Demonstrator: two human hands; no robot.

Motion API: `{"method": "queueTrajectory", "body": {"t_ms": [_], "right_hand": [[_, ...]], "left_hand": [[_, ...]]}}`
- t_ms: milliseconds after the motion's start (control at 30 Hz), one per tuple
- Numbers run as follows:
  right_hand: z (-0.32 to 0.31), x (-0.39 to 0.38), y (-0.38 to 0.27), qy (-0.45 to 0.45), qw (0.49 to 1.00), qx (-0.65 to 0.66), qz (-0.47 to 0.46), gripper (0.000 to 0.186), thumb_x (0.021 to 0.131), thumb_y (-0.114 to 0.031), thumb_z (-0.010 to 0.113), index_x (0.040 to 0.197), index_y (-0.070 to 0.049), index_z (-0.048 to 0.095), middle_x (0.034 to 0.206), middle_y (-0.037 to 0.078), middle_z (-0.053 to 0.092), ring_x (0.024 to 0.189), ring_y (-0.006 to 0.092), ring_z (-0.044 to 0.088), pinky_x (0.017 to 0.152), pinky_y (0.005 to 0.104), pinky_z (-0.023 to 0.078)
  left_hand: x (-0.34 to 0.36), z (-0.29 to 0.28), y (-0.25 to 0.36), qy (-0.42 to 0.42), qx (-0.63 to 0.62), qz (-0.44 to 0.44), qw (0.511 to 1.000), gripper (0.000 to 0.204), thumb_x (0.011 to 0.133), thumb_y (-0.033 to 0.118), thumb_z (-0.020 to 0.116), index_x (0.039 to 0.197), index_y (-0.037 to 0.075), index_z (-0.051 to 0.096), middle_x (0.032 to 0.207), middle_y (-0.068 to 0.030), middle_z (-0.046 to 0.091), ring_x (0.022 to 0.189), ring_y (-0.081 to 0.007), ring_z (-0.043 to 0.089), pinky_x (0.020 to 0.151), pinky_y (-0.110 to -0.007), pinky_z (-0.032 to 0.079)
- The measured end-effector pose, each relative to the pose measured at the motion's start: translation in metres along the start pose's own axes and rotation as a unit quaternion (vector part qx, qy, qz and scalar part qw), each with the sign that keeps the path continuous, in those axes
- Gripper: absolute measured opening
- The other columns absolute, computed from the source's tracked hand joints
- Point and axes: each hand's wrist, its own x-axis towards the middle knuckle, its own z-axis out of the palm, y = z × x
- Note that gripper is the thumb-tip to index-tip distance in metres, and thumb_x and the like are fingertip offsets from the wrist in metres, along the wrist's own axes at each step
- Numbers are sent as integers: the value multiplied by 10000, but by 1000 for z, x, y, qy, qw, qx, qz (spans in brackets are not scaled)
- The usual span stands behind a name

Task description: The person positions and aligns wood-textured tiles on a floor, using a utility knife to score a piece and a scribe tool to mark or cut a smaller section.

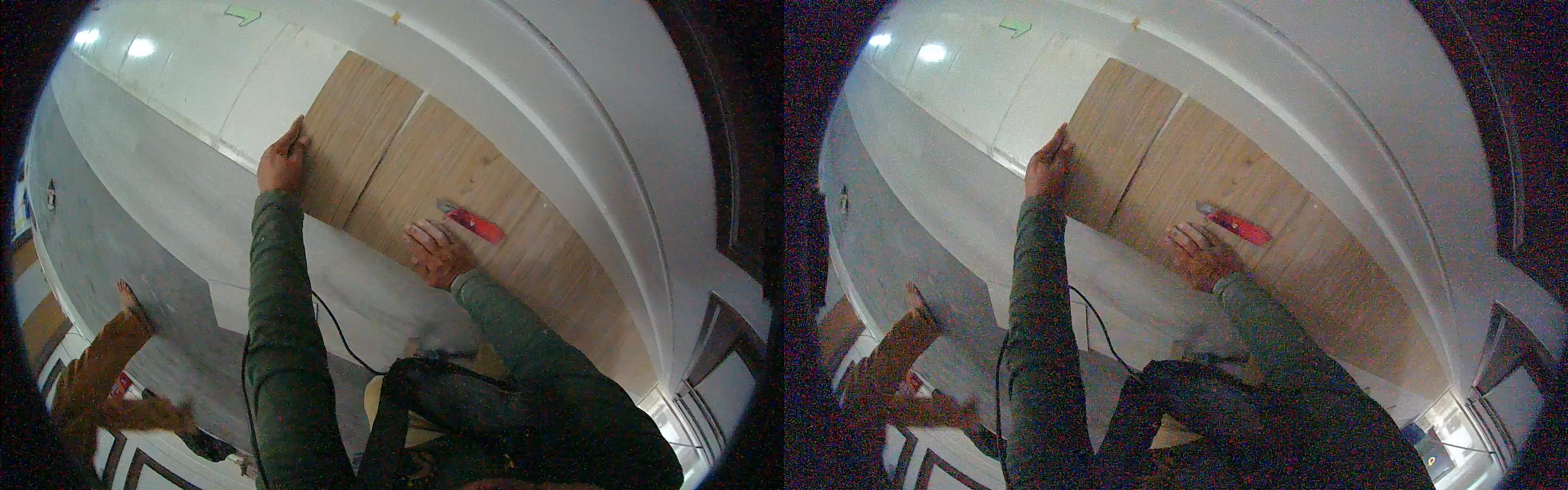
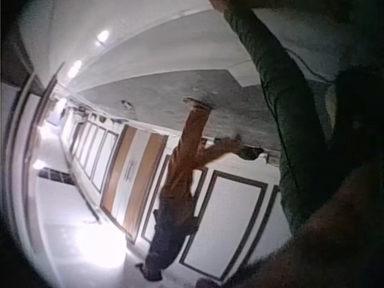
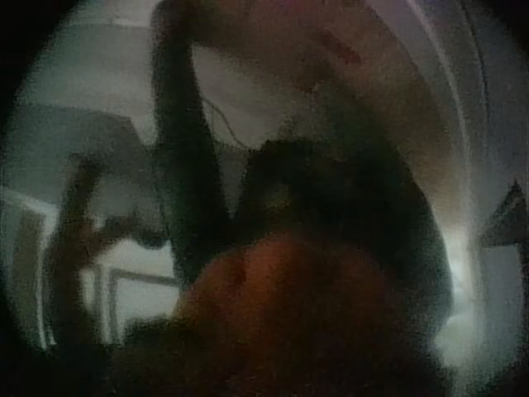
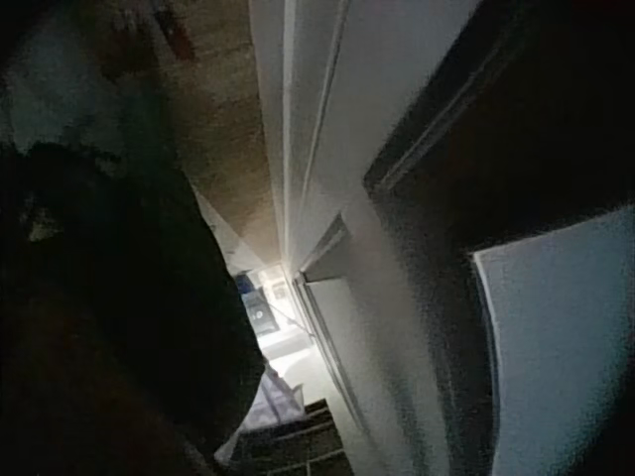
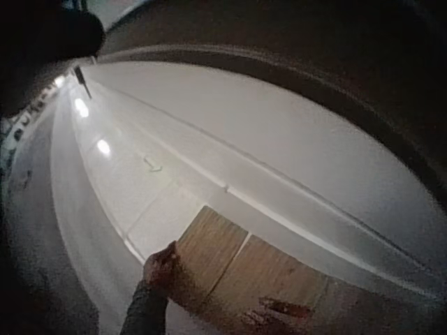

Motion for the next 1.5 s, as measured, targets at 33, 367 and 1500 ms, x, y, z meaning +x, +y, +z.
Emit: {"method": "queueTrajectory", "body": {"t_ms": [33,367,1500], "right_hand": [[1,0,-1,3,1000,5,11,445,854,-259,533,1285,-150,520,1395,53,463,1306,266,394,1104,445,322],[3,0,-1,-12,1000,13,13,443,858,-216,545,1283,-93,542,1386,68,445,1301,272,373,1089,418,355],[1,-7,-5,-74,995,-56,40,419,911,-322,521,1281,-128,546,1412,93,452,1277,352,430,1052,502,352]], "left_hand": [[0,2,-1,-5,-53,1,999,394,909,241,599,1301,205,583,1224,-102,639,1145,-231,607,965,-328,450],[-3,1,3,34,-4,41,999,359,913,275,594,1271,286,604,1188,-79,655,1119,-226,621,945,-334,465],[-25,101,65,166,240,78,953,864,765,646,579,1473,222,324,1541,-183,236,1410,-488,131,1130,-620,75]]}}
